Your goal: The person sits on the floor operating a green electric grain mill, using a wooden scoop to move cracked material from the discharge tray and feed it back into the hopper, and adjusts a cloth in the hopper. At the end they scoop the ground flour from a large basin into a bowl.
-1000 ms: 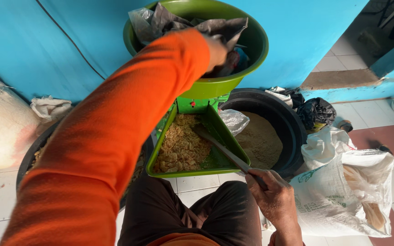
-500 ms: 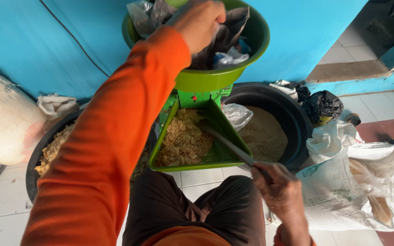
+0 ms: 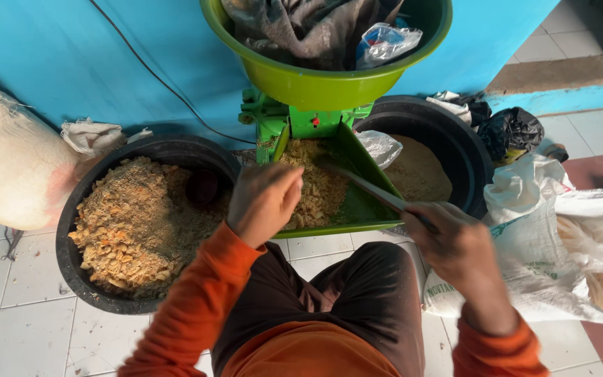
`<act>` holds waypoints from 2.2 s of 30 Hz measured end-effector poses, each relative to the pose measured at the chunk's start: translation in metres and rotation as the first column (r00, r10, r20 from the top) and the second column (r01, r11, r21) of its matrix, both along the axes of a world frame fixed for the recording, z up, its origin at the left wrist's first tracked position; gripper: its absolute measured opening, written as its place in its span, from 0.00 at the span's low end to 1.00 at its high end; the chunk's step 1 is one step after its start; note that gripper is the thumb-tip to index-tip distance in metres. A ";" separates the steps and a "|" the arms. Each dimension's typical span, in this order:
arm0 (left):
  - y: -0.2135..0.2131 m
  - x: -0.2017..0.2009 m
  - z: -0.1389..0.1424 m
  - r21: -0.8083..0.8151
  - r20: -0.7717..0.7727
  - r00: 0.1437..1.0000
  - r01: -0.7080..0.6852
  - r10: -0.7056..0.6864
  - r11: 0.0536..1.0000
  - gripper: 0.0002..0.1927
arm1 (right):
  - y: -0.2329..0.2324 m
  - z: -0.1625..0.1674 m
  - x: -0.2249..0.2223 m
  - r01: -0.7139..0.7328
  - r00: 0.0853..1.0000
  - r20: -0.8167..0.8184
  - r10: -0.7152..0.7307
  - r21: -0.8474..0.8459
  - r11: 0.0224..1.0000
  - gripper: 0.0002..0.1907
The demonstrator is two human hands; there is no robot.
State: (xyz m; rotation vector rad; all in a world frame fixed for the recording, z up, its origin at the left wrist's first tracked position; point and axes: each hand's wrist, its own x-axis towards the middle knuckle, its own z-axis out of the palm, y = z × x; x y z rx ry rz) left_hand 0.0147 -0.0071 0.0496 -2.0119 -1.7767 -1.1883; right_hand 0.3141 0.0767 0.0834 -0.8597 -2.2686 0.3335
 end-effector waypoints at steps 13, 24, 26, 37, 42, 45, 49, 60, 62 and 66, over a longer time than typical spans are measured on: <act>-0.014 -0.027 -0.049 -0.404 -0.165 0.982 0.021 -0.095 0.915 0.07 | -0.002 -0.040 -0.072 0.109 0.988 0.090 -0.126 0.173 0.979 0.07; 0.006 -0.027 -0.039 -0.489 -0.484 0.857 -0.096 -0.178 0.867 0.03 | -0.019 0.037 0.002 0.086 0.992 0.093 -0.085 -0.004 0.996 0.09; 0.008 -0.027 -0.041 -0.533 -0.497 0.843 -0.109 -0.207 0.839 0.04 | -0.022 0.049 0.004 0.097 0.985 0.148 -0.089 -0.045 0.994 0.11; 0.111 -0.023 -0.039 -0.472 -0.391 0.920 -0.217 0.018 0.855 0.13 | -0.022 0.003 -0.002 0.171 0.972 0.159 -0.173 0.023 0.985 0.10; 0.138 -0.032 -0.045 -0.458 -0.405 0.911 -0.271 0.072 0.847 0.05 | -0.033 0.003 0.006 0.179 0.974 0.135 -0.180 0.020 0.984 0.10; 0.109 -0.037 -0.054 -0.476 -0.316 0.945 -0.239 0.088 0.846 0.05 | -0.030 0.004 -0.005 0.144 0.983 0.101 -0.152 0.088 0.986 0.09; 0.053 -0.025 -0.073 -0.310 -0.200 0.975 -0.160 0.101 0.937 0.05 | -0.018 -0.003 -0.035 0.103 0.987 0.112 -0.112 0.086 0.991 0.09; 0.018 -0.013 -0.079 -0.305 -0.158 0.978 -0.177 0.133 0.936 0.13 | -0.007 -0.042 -0.080 0.159 0.979 0.098 -0.180 0.187 0.969 0.07; 0.018 -0.011 -0.077 -0.318 -0.193 0.971 -0.200 0.143 0.927 0.14 | -0.002 -0.044 -0.088 0.164 0.977 0.093 -0.190 0.232 0.959 0.07; 0.018 -0.010 -0.074 -0.330 -0.228 0.962 -0.224 0.153 0.917 0.15 | -0.011 -0.035 -0.074 0.149 0.983 0.074 -0.166 0.194 0.970 0.06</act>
